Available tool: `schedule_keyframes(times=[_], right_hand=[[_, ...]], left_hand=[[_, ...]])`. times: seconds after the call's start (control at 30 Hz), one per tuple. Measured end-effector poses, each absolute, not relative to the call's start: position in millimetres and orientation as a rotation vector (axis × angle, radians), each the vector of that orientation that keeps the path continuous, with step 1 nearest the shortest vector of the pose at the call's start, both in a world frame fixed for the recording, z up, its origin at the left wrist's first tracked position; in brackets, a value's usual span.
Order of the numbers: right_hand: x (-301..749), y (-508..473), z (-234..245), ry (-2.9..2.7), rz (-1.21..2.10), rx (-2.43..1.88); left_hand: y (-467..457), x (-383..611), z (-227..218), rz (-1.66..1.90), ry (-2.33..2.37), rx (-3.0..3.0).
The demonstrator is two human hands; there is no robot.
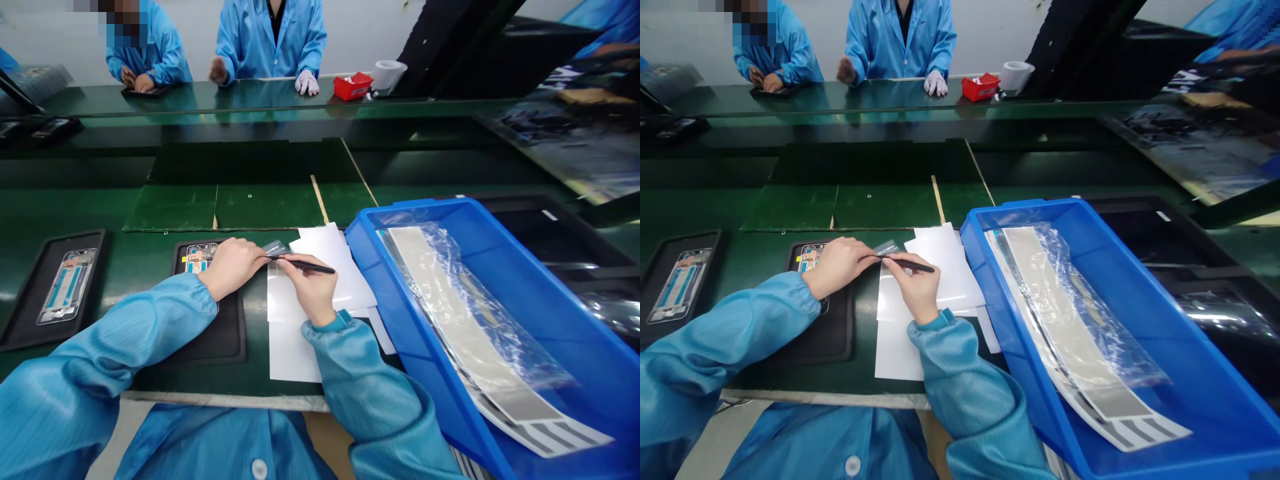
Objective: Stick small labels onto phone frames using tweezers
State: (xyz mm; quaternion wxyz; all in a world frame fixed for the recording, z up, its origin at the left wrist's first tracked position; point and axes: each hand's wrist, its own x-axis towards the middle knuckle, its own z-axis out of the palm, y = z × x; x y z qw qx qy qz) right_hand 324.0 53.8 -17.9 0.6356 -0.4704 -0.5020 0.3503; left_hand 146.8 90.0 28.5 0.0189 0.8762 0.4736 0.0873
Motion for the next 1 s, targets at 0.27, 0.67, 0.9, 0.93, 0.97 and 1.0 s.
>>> schedule_keyframes(times=[0.27, 0.67, 0.9, 0.93, 0.97, 1.0], right_hand=[[332.0, 62.5, -25.9, -1.0, 0.89, -1.082], [332.0, 63.8, -23.6, -1.016, 0.956, -1.135], [264.4, 48.8, 8.2, -1.238, 1.237, -1.2], [252.0, 49.0, 9.9, -1.273, 1.287, -1.199], [240.5, 50.4, 10.1, -1.285, 1.323, -1.198], [230.2, 52.7, 8.9, -1.29, 1.353, -1.2]], left_hand=[[89.8, 147.8, 27.5, 0.241, 1.555, 2.717], [-4.7, 27.3, 28.3, 0.091, 1.469, 2.636], [-26.3, 29.1, 18.7, 0.136, 1.251, 2.651], [-25.7, 28.6, 19.6, 0.15, 1.22, 2.634], [-23.9, 27.2, 20.2, 0.177, 1.203, 2.61], [-20.8, 24.9, 20.0, 0.219, 1.215, 2.581]])
